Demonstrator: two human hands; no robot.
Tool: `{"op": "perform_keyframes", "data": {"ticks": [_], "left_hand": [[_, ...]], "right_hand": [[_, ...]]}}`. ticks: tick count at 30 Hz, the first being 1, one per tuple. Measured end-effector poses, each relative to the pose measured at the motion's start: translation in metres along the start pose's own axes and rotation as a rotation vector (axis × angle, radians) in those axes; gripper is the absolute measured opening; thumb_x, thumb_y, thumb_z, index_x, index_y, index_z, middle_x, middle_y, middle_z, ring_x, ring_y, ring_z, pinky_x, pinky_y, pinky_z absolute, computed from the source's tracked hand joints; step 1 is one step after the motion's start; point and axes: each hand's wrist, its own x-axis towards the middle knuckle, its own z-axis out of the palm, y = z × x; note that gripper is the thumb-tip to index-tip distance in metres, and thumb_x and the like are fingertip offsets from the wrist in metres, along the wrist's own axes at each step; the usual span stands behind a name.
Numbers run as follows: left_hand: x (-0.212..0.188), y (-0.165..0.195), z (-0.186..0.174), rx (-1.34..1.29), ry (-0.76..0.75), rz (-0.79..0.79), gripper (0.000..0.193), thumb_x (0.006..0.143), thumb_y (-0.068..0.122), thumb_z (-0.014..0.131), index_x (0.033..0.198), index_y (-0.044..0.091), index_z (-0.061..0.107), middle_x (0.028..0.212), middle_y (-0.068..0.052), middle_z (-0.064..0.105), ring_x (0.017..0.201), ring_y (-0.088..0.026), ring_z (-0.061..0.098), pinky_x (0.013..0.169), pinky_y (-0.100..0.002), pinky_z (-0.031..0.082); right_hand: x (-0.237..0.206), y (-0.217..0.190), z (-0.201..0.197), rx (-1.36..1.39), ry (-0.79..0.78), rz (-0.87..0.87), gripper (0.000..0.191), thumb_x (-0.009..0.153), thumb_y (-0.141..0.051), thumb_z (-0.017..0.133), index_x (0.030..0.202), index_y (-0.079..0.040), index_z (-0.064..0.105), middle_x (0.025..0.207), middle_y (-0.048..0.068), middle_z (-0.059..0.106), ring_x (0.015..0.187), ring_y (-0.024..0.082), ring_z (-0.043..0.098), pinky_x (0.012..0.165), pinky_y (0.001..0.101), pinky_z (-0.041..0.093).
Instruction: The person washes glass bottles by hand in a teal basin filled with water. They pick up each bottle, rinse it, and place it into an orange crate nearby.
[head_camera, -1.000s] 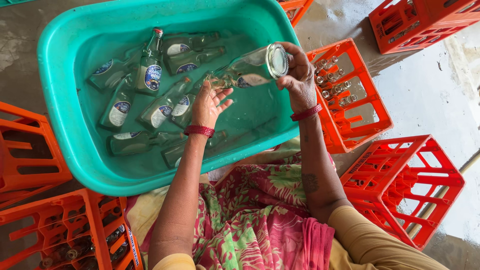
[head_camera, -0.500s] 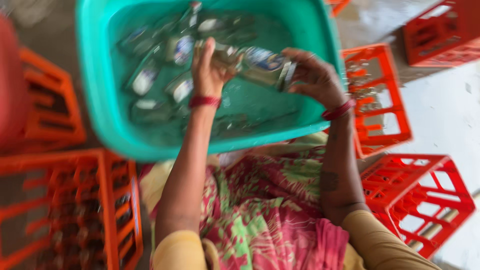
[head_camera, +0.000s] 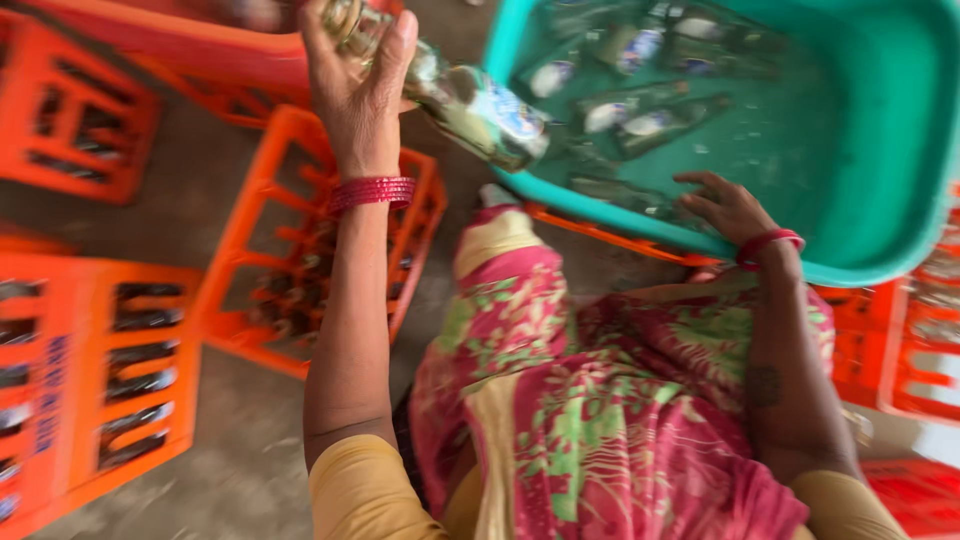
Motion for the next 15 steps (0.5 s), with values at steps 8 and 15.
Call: {"op": "perform_keyframes", "data": {"ticks": [8, 15], "left_hand": [[0.010, 0.044, -0.115, 0.708, 0.117, 0.096, 0.059, 0.104, 0.038, 0.086, 0.140, 0.012, 0.048, 0.124, -0.007, 0.070, 0.110, -0.020, 0.073, 0.097, -0.036, 0.062], [-0.029, 0.009, -0.221, 0.943, 0.048, 0.263, 0.066, 0.098, 0.016, 0.081, 0.146, 0.008, 0.037, 0.133, -0.018, 0.057, 0.120, -0.033, 0.060, 0.099, -0.050, 0.053]], "right_hand": [[0.005, 0.011, 0.005, -0.329, 0.252, -0.025, 0.037, 0.100, -0.025, 0.071, 0.135, -0.014, 0.070, 0.106, 0.015, 0.076, 0.098, 0.024, 0.071, 0.085, 0.0369, 0.053], [-0.012, -0.002, 0.017, -0.333, 0.292, -0.170, 0.021, 0.107, -0.013, 0.066, 0.126, -0.006, 0.070, 0.097, 0.013, 0.075, 0.093, 0.019, 0.073, 0.085, 0.0324, 0.055]]}}
